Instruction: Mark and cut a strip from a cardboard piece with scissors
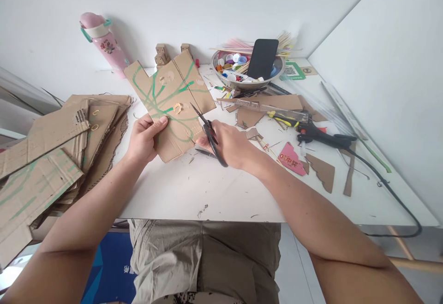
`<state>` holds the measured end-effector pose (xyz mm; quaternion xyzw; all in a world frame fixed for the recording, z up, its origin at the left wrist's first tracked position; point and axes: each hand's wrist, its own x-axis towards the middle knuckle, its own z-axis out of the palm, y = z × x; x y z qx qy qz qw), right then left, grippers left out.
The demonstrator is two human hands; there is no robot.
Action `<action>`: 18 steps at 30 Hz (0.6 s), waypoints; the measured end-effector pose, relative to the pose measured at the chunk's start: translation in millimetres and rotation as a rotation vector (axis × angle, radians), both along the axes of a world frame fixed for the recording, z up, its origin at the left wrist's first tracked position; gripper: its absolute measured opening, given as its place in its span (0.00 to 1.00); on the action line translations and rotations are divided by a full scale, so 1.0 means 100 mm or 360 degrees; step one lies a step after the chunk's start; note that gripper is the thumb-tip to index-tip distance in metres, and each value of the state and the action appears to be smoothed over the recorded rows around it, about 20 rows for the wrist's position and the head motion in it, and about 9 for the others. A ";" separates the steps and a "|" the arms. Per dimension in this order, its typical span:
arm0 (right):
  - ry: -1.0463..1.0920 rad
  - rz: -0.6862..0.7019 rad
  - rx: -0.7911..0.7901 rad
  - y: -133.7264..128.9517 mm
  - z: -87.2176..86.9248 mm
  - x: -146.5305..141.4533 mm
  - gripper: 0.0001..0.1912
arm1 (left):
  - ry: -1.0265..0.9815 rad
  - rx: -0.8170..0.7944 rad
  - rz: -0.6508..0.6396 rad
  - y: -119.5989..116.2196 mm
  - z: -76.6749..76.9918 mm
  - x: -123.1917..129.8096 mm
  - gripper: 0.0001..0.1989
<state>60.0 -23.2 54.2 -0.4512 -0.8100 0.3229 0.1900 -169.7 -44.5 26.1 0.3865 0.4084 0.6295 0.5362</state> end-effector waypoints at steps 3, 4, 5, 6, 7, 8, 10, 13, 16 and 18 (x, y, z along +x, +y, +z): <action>-0.0011 0.0015 0.0040 -0.01 0.00 0.00 0.22 | 0.0009 0.0010 -0.0051 0.03 -0.04 -0.02 0.28; -0.0008 0.0026 0.0050 -0.01 0.00 0.00 0.22 | 0.0007 0.0020 -0.0065 0.04 -0.05 -0.03 0.28; -0.0009 0.0028 0.0055 -0.02 0.01 -0.01 0.21 | 0.0007 0.0032 -0.0078 0.04 -0.07 -0.04 0.28; -0.0021 0.0020 0.0053 -0.02 0.03 -0.02 0.21 | 0.0009 0.0044 -0.0087 0.05 -0.08 -0.05 0.28; -0.0046 0.0004 0.0041 -0.03 0.05 -0.03 0.21 | 0.0012 0.0056 -0.0094 0.05 -0.09 -0.05 0.28; -0.0079 -0.0022 0.0021 -0.04 0.07 -0.05 0.21 | 0.0016 0.0067 -0.0098 0.06 -0.10 -0.06 0.28; -0.0141 -0.0085 -0.0025 -0.05 0.12 -0.09 0.22 | 0.0026 0.0091 -0.0100 0.06 -0.10 -0.07 0.27; -0.0157 -0.0139 -0.0078 -0.08 0.17 -0.13 0.24 | 0.0041 0.0123 -0.0071 0.05 -0.09 -0.07 0.27; -0.0081 -0.0119 -0.0099 -0.10 0.17 -0.14 0.24 | 0.0069 0.0160 -0.0033 0.05 -0.07 -0.05 0.27; 0.0016 -0.0078 -0.0100 -0.11 0.14 -0.12 0.26 | 0.0077 0.0179 -0.0033 0.04 -0.07 -0.05 0.27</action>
